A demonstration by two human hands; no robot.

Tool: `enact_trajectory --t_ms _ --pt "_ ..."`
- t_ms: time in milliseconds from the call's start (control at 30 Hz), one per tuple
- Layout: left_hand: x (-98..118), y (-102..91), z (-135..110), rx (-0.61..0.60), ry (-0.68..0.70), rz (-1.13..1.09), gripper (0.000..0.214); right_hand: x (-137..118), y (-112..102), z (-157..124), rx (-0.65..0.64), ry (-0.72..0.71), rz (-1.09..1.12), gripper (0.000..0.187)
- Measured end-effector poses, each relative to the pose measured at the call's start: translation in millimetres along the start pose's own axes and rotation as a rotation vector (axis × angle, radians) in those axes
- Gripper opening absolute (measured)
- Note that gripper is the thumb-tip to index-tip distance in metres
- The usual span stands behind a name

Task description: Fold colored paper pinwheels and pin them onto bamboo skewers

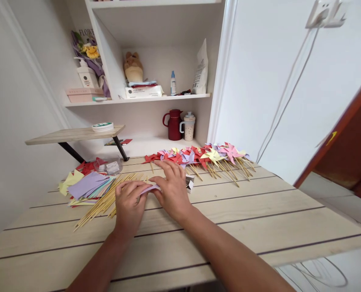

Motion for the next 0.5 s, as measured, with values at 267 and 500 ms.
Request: enact_trajectory --t_ms 267,500 --pt "-0.1 5.9 1.3 -0.054 -0.059 -0.088 0.018 12.5 8.9 2.5 -0.074 0.084 0.275 0.02" --pt "-33.3 9.2 -3.5 0.129 -0.474 -0.636 0.086 37.0 40.1 -4.6 -0.191 0.54 1.194 0.023"
Point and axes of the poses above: each hand's wrist, its own z-axis towards the middle knuckle, its own y-axis out of the palm, x = y × z, the point moved 6 cm from there along z, towards the middle knuckle, and after that the axes turned 15 degrees about -x, right-handed, at the moved point
